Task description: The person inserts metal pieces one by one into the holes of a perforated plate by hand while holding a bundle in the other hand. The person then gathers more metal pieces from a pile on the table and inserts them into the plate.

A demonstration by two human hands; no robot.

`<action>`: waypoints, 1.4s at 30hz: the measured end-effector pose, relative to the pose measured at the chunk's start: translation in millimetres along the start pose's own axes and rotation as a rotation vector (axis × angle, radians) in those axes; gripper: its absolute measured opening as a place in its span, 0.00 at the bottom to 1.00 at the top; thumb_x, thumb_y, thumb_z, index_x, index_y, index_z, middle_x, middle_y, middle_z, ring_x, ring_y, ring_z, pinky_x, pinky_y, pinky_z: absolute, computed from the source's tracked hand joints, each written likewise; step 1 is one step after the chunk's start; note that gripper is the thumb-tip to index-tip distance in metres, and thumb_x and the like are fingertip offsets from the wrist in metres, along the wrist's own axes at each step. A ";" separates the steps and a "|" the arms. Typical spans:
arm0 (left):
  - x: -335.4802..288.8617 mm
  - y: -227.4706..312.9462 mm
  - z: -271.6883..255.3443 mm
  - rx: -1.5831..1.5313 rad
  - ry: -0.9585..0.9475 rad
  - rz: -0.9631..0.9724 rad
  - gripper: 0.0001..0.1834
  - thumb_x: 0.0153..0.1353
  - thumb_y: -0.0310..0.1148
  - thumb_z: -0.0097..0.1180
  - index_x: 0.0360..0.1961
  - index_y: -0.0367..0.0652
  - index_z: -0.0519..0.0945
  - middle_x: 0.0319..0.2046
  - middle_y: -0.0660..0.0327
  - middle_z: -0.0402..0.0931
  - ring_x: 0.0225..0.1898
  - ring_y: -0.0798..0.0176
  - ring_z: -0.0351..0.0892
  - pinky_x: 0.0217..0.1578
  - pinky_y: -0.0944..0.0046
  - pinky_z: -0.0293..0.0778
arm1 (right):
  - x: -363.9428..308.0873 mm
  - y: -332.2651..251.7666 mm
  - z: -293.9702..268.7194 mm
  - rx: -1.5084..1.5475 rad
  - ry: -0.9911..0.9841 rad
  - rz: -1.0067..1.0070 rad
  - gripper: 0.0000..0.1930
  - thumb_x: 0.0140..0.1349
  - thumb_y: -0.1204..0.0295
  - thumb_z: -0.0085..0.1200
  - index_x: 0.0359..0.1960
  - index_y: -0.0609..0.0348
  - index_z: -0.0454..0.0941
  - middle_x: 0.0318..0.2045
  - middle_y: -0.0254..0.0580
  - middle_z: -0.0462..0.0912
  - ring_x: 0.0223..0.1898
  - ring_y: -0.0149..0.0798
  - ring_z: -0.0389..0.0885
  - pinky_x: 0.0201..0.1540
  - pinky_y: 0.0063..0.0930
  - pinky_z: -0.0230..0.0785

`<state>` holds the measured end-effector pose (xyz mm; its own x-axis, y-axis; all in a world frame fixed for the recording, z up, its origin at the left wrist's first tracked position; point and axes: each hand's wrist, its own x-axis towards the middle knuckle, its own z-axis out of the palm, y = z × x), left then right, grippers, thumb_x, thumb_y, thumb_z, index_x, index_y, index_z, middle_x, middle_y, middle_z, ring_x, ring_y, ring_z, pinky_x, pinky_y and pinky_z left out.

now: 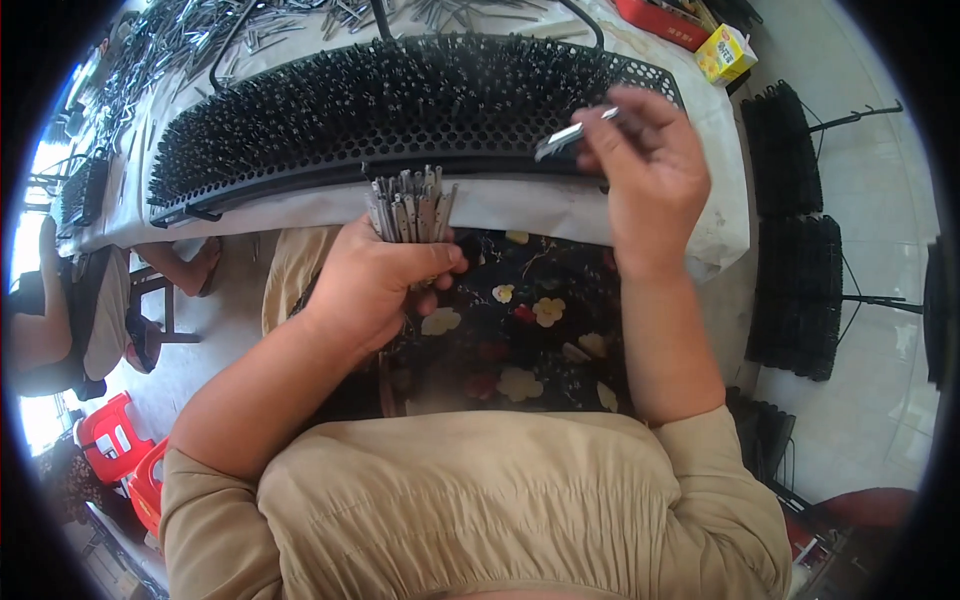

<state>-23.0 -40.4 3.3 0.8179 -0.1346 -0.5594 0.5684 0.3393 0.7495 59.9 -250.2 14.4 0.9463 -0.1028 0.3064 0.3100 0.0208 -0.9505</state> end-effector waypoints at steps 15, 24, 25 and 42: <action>-0.5 -13.7 -10.9 -0.023 0.018 -0.027 0.10 0.56 0.22 0.62 0.39 0.35 0.77 0.30 0.56 0.79 0.27 0.67 0.76 0.23 0.69 0.71 | 28.3 18.9 -6.8 -0.343 -0.125 -0.313 0.07 0.61 0.79 0.62 0.40 0.66 0.80 0.35 0.41 0.87 0.35 0.28 0.85 0.35 0.17 0.78; -1.9 -14.2 -13.9 -0.046 0.033 -0.005 0.10 0.56 0.22 0.63 0.38 0.34 0.77 0.29 0.55 0.79 0.26 0.67 0.76 0.22 0.69 0.71 | 34.0 22.1 -15.3 -0.341 -0.163 -0.265 0.05 0.62 0.79 0.61 0.39 0.65 0.81 0.34 0.40 0.87 0.34 0.27 0.85 0.35 0.15 0.76; -1.3 -15.3 -13.9 -0.038 0.034 0.000 0.10 0.56 0.22 0.63 0.39 0.34 0.77 0.29 0.55 0.79 0.26 0.67 0.76 0.22 0.69 0.71 | 34.2 21.8 -15.8 -0.344 -0.187 -0.250 0.05 0.62 0.79 0.61 0.39 0.66 0.81 0.34 0.40 0.87 0.34 0.27 0.85 0.35 0.15 0.76; 1.2 -16.6 -12.2 0.003 0.022 0.029 0.11 0.53 0.22 0.64 0.38 0.35 0.78 0.28 0.58 0.80 0.26 0.69 0.76 0.22 0.71 0.71 | 47.0 14.6 -23.7 -0.513 -0.298 -0.374 0.05 0.60 0.80 0.62 0.38 0.65 0.83 0.31 0.35 0.85 0.33 0.25 0.84 0.39 0.16 0.76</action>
<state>-32.6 -34.8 -14.1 0.8320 -0.1037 -0.5449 0.5445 0.3404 0.7666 106.8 -278.3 13.7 0.7923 0.2670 0.5487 0.6066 -0.4425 -0.6605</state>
